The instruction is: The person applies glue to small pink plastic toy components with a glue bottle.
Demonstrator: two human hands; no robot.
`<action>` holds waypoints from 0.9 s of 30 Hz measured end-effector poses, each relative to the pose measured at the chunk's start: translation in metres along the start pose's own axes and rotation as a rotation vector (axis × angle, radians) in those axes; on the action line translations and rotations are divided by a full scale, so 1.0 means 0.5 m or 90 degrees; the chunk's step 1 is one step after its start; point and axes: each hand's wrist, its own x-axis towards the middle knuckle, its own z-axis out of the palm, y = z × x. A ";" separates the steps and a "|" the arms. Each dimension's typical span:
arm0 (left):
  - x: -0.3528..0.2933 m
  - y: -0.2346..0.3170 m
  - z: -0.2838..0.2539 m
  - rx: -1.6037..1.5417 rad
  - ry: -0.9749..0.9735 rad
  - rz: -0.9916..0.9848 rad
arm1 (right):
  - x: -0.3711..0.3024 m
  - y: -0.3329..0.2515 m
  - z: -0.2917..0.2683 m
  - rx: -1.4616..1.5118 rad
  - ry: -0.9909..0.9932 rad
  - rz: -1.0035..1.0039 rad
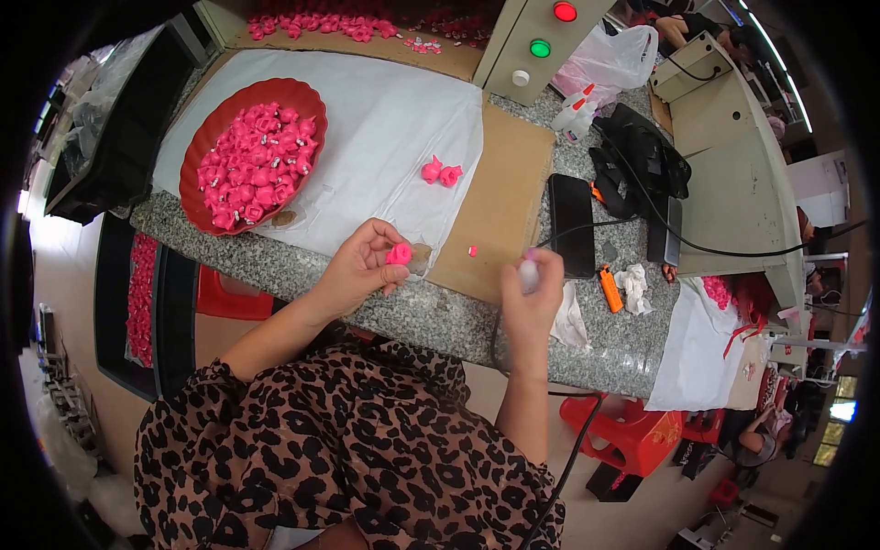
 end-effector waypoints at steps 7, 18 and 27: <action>-0.002 -0.020 -0.021 -0.157 -0.035 -0.085 | 0.048 -0.001 0.016 -0.571 -0.237 -0.269; -0.006 -0.012 -0.006 -0.133 -0.014 -0.154 | 0.027 0.008 0.035 -0.298 -0.138 -0.030; -0.010 -0.028 0.014 -0.045 0.020 -0.105 | -0.083 0.018 0.095 0.257 -0.028 0.303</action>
